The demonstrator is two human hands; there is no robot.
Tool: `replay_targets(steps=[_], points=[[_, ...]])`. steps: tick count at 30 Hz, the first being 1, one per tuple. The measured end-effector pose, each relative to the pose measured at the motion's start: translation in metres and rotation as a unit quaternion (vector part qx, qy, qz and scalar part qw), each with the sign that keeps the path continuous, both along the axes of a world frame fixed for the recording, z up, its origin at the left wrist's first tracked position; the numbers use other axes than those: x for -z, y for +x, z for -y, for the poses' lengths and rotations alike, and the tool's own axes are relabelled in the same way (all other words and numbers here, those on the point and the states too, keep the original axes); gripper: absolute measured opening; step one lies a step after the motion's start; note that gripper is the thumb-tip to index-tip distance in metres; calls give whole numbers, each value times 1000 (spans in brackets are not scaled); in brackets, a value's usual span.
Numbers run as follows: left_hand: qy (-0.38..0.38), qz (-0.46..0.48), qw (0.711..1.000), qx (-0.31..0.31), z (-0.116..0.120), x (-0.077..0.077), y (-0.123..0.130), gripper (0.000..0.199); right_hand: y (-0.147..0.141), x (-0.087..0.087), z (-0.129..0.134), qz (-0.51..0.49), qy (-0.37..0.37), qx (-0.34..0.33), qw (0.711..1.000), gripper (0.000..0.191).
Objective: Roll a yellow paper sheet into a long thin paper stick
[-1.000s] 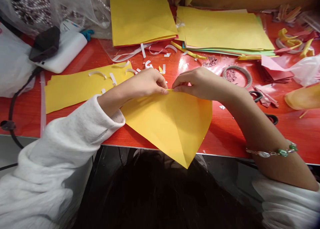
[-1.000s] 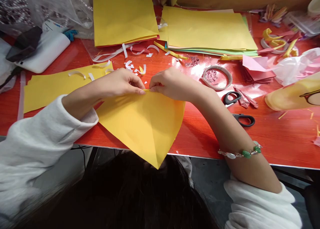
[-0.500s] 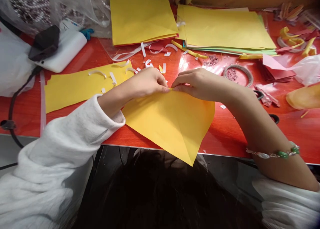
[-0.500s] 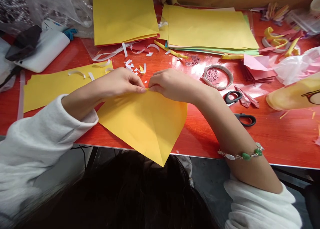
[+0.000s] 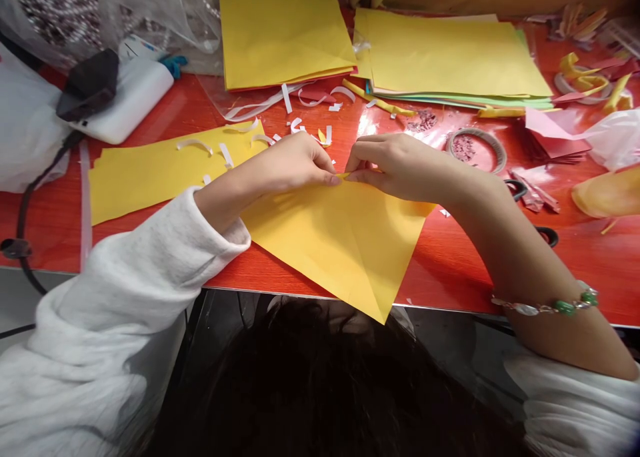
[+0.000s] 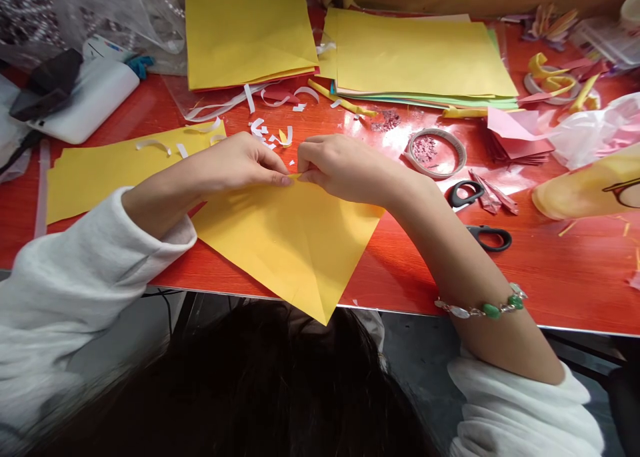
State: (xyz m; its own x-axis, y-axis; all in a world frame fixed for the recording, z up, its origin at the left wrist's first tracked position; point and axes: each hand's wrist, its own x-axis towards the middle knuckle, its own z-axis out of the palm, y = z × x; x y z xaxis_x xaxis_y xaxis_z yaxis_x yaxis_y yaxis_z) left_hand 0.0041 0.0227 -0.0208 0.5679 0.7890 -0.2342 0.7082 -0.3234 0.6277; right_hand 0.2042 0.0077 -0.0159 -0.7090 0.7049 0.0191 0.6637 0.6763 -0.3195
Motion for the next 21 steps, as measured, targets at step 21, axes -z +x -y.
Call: replay_targets(steps=[21], points=[[3,17,1000,-15,-3,-1,-4,28,49,-23,-10,82,-157,134,975,21]])
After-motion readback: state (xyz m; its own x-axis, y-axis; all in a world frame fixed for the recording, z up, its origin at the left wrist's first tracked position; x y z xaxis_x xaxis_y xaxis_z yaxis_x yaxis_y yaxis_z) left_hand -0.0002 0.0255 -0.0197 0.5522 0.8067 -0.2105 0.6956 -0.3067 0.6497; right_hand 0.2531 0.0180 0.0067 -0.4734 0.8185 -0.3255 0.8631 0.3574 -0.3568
